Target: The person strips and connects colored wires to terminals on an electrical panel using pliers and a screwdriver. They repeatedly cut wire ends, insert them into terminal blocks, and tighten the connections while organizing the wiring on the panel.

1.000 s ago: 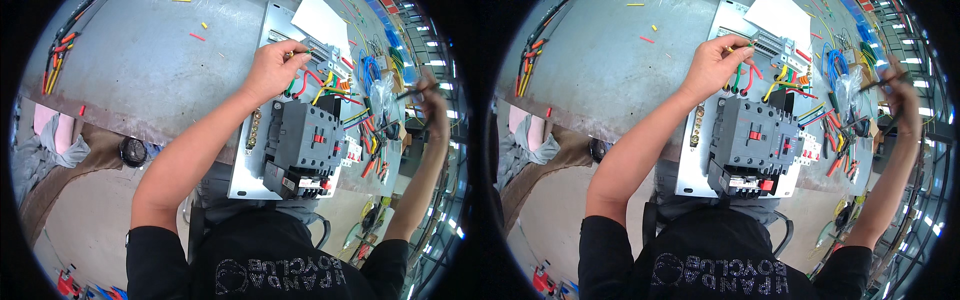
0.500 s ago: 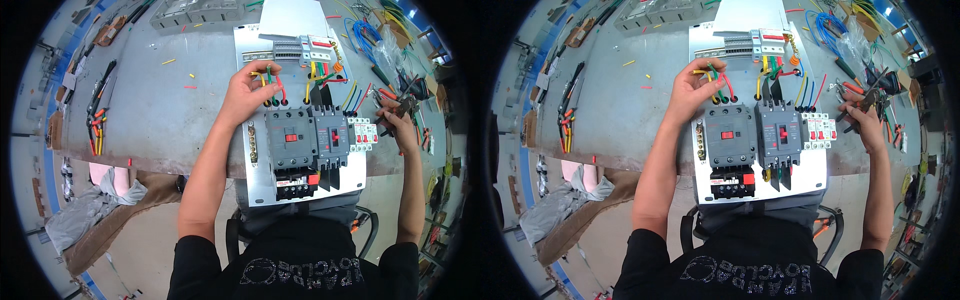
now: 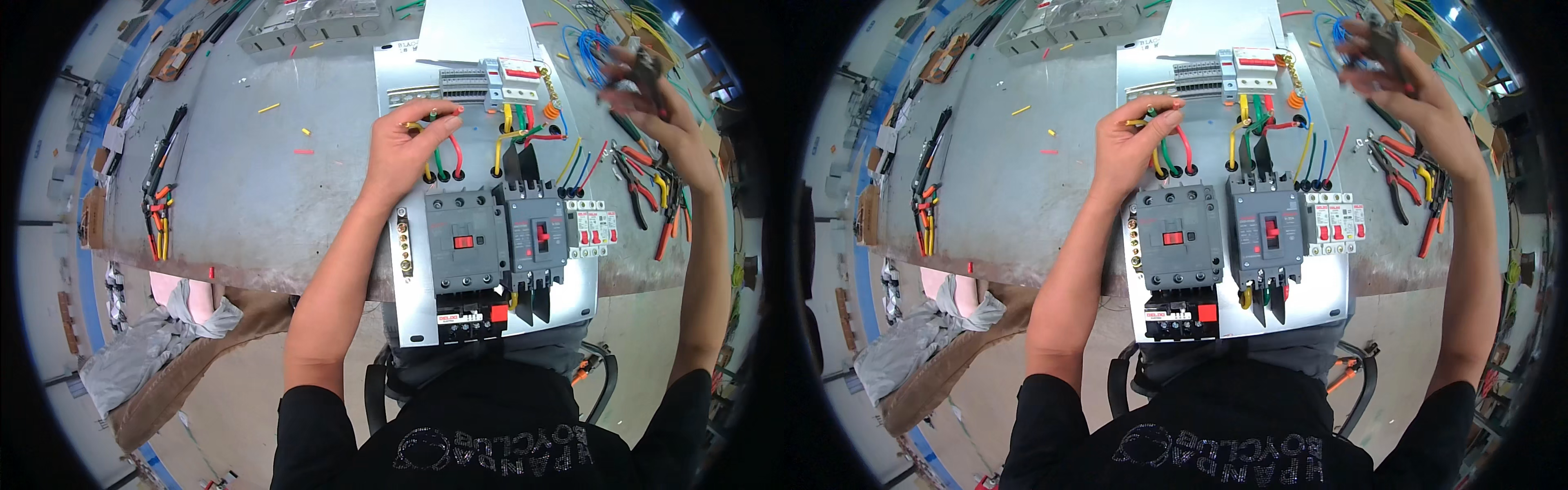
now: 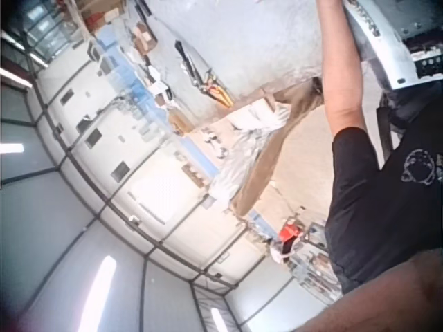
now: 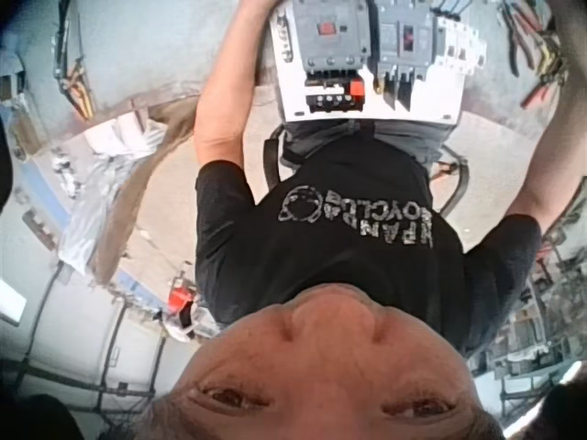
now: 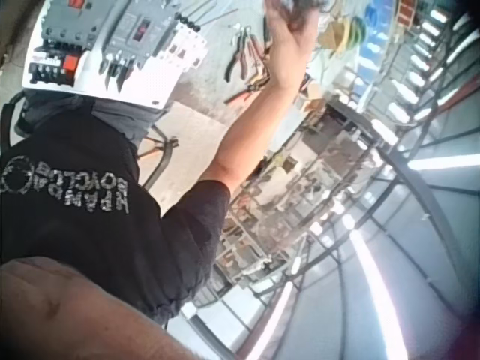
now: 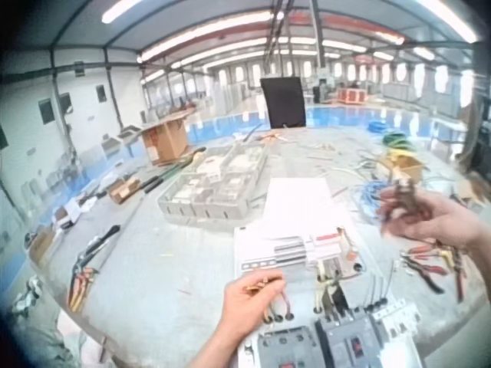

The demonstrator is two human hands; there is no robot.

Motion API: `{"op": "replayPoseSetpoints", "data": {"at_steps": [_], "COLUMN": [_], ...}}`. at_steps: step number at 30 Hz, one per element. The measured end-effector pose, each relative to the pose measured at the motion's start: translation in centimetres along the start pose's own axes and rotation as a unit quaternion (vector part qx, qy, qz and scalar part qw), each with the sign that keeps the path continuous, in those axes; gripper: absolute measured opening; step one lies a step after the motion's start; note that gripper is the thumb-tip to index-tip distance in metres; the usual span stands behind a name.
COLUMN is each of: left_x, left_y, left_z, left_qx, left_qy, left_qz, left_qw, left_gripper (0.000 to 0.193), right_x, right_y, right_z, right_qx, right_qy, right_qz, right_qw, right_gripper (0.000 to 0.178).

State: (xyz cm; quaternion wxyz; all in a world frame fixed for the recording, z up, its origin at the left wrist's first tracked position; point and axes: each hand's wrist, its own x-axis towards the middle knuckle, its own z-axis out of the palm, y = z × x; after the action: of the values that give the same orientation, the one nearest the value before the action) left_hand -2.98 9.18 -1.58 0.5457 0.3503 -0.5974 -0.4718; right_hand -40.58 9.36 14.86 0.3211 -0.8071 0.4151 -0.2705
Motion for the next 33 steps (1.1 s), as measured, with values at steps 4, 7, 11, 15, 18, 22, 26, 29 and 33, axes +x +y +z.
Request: {"op": "replayPoseSetpoints", "data": {"at_steps": [4,7,11,15,18,22,26,29,33], "left_x": [-0.2,-0.3,-0.3,-0.4,-0.4,-0.2,-0.3,-0.2,-0.2], "left_y": [-0.3,0.3,0.1,-0.2,-0.4,-0.4,-0.6,-0.5,-0.5], "left_z": [0.2,0.2,0.1,0.0,-0.2,-0.1,-0.3,-0.4,-0.6], "left_qx": [-0.017,-0.043,-0.051,-0.078,-0.089,-0.093,-0.101,-0.087,-0.084], "left_qy": [0.012,0.004,-0.002,-0.002,-0.008,-0.021,-0.016,-0.019,-0.028], "left_qz": [-0.012,-0.021,-0.009,-0.016,-0.027,-0.028,-0.013,-0.011,-0.014], "left_qw": [1.0,0.999,0.999,0.997,0.996,0.995,0.995,0.996,0.996], "left_gripper": [0.019,0.019,0.019,0.019,0.02,0.021,0.022,0.022,0.022], "right_x": [7.0,9.9,12.1,13.4,13.9,13.9,14.2,14.2,14.0], "right_y": [-2.7,-2.0,-1.3,-2.6,-3.3,-2.9,-2.5,-2.2,-1.8], "right_z": [5.2,9.1,10.9,10.6,10.7,10.7,11.4,11.5,11.6], "right_qx": [-0.229,-0.328,-0.355,-0.384,-0.422,-0.411,-0.408,-0.409,-0.406], "right_qy": [-0.045,-0.08,-0.081,-0.129,-0.127,-0.137,-0.13,-0.122,-0.119], "right_qz": [-0.098,-0.143,-0.214,-0.272,-0.309,-0.313,-0.329,-0.333,-0.328], "right_qw": [0.967,0.93,0.907,0.873,0.843,0.845,0.842,0.841,0.845], "right_gripper": [0.095,0.095,0.094,0.089,0.086,0.081,0.08,0.08,0.081]}}
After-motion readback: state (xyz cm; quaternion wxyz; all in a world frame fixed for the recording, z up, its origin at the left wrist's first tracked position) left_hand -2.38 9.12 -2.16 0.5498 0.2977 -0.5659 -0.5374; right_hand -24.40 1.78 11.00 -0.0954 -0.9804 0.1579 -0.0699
